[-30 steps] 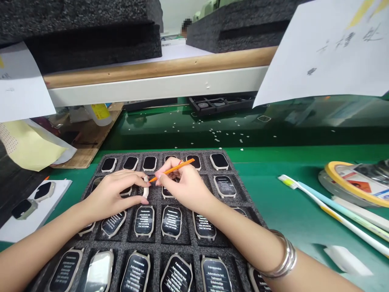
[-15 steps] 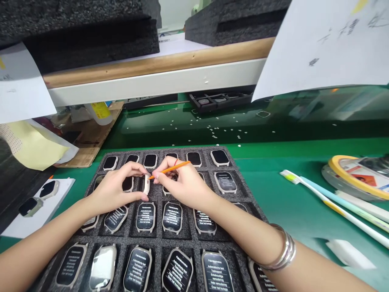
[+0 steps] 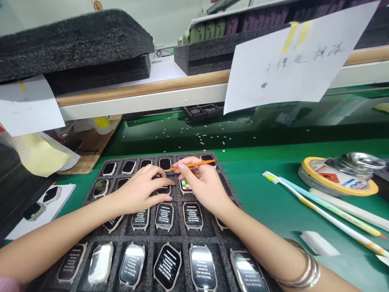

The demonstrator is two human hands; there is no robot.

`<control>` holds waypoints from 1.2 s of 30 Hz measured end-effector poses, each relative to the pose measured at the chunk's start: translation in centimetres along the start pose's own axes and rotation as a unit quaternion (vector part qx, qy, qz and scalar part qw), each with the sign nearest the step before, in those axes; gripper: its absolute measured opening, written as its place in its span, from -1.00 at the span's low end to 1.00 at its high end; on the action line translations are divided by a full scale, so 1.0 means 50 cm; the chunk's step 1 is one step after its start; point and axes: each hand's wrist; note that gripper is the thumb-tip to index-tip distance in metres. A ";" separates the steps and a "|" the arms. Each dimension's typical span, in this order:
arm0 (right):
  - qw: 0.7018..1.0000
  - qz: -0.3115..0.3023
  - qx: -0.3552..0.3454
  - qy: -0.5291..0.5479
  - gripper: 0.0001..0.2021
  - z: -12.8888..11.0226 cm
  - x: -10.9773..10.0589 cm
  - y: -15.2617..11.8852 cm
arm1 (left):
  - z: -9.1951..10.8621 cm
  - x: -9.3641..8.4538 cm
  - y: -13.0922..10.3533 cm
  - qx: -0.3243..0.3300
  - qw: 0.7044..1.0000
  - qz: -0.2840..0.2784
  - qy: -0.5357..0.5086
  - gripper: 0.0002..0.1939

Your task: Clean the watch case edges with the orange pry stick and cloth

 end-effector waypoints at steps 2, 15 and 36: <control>1.000 0.001 0.008 0.000 -0.55 0.016 -0.002 -0.007 | 0.005 0.009 0.002 0.001 0.999 0.013 0.039 -0.59; 0.996 -0.059 -0.014 -0.071 -0.80 0.017 0.006 -0.012 | -0.019 0.022 -0.019 0.041 0.993 0.089 -0.071 -0.70; 0.995 -0.049 -0.017 -0.087 -0.65 0.012 -0.025 -0.010 | -0.024 0.019 -0.006 -0.034 0.993 0.062 -0.099 -0.45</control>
Point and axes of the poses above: each hand's wrist, its own y-axis towards the middle knuckle, its own x-axis out of the palm, z = x × y, and after that the axes turned 3 degrees about -z, right-handed
